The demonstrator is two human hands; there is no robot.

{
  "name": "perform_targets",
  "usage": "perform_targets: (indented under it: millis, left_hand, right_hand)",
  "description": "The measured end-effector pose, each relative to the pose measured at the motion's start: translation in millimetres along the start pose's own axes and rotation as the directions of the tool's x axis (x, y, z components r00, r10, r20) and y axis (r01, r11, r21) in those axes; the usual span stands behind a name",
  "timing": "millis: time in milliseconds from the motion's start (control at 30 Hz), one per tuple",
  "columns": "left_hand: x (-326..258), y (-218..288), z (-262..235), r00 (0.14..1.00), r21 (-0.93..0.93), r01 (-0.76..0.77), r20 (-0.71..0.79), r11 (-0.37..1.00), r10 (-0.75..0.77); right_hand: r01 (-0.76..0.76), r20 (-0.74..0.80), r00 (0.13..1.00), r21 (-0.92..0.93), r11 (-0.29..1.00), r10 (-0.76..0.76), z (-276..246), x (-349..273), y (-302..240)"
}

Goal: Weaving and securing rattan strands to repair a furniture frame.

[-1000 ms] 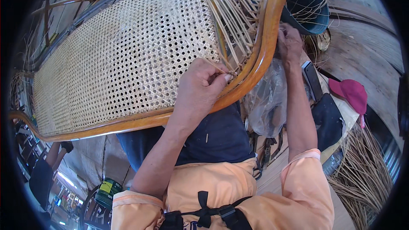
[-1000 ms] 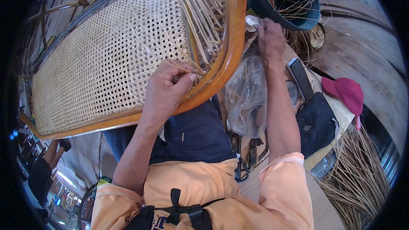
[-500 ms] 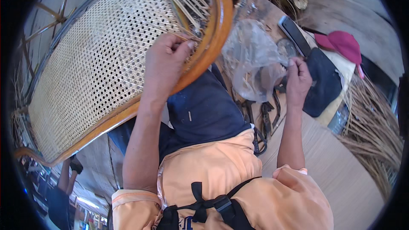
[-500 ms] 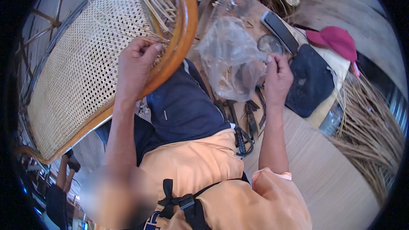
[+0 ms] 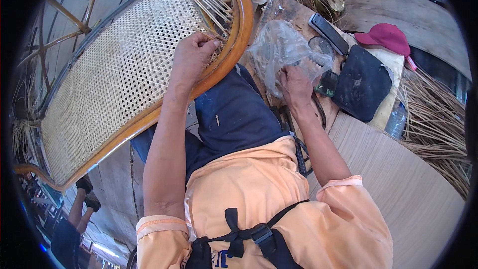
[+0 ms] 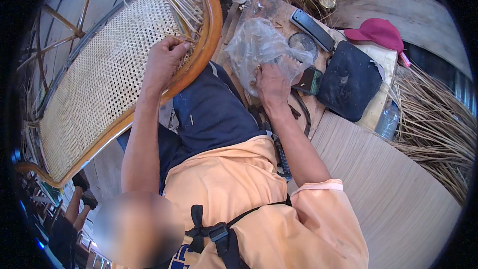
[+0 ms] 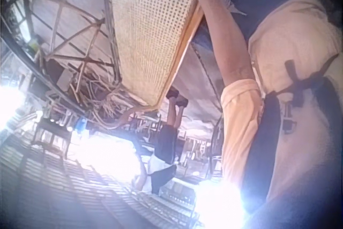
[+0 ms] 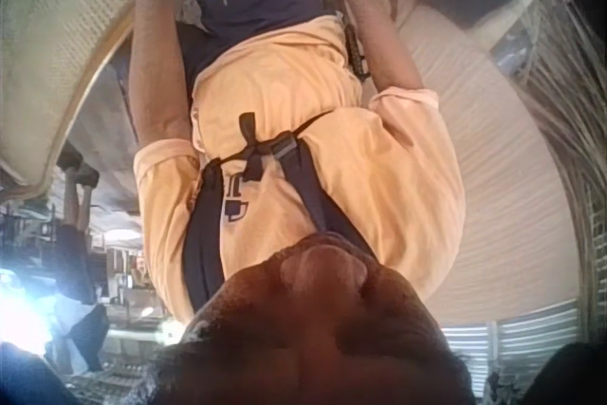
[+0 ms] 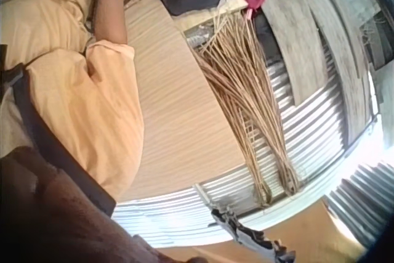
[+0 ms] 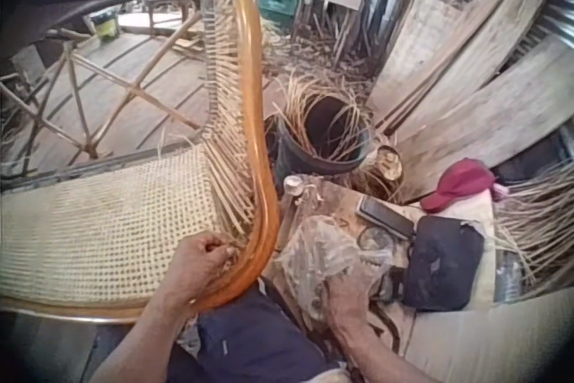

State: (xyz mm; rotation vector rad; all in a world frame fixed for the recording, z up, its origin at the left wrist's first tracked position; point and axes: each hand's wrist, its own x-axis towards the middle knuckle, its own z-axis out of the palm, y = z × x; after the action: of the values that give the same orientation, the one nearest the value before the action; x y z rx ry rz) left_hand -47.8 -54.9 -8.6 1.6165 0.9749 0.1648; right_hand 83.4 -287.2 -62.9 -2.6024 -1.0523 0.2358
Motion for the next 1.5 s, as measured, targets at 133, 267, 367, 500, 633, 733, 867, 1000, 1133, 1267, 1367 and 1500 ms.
perform_targets:
  millis: [133, 267, 367, 500, 633, 733, 867, 1000, 1133, 1267, 1367, 1500]
  left_hand:
    - [-1, 2, 0, 1.000, -0.067, 0.023, 0.014, 0.997, -0.023]
    - [2, -5, -2, 0.998, -0.095, 0.000, 0.063, 0.995, 0.006]
    - [-3, 2, -7, 0.993, -0.186, 0.038, 0.116, 0.982, -0.016]
    - [-7, 4, -15, 0.988, -0.349, 0.109, 0.137, 0.931, -0.065]
    - [1, -5, -8, 0.995, -0.414, 0.088, 0.082, 0.906, -0.059]
    - [3, -6, -8, 0.997, -0.418, 0.064, 0.062, 0.906, -0.042]
    - [11, -17, -7, 0.998, -0.195, -0.063, -0.036, 0.979, 0.057]
    - [16, -22, 2, 0.958, 0.065, -0.212, -0.181, 0.975, 0.220]
    - [18, -24, 4, 0.937, 0.185, -0.252, -0.198, 0.950, 0.287]
    - [20, -24, 1, 0.935, 0.232, -0.260, -0.181, 0.937, 0.304]
    - [23, -24, 5, 0.937, 0.221, -0.254, -0.185, 0.942, 0.296]
    - [24, -25, 6, 0.943, 0.201, -0.222, -0.206, 0.954, 0.262]
  right_hand:
    - [-0.074, 0.008, 0.997, -0.119, 0.990, 0.076, 8, 4, 0]
    - [-0.059, -0.006, 0.998, 0.028, 0.998, 0.059, 2, 0, 13]
    - [-0.239, 0.150, 0.963, 0.094, 0.967, 0.223, -25, -2, 9]
    - [-0.287, 0.279, 0.938, 0.300, 0.910, 0.204, -44, -4, 11]
    - [-0.232, 0.213, 0.970, 0.640, 0.732, 0.120, -68, -5, -6]
    - [-0.280, 0.222, 0.960, 0.723, 0.632, 0.172, -86, 5, -52]
    - [-0.079, 0.139, 0.990, 0.695, 0.714, -0.025, -85, 32, -97]
    - [-0.043, 0.117, 0.992, 0.701, 0.712, -0.055, -60, 54, -129]
    - [0.088, 0.063, 0.988, 0.538, 0.838, -0.144, -32, 67, -126]
    - [0.219, -0.002, 0.970, 0.434, 0.874, -0.243, -25, 69, -131]
    - [0.327, -0.050, 0.943, 0.314, 0.891, -0.328, -26, 69, -134]
    - [0.519, -0.046, 0.854, 0.128, 0.845, -0.518, -28, 73, -138]
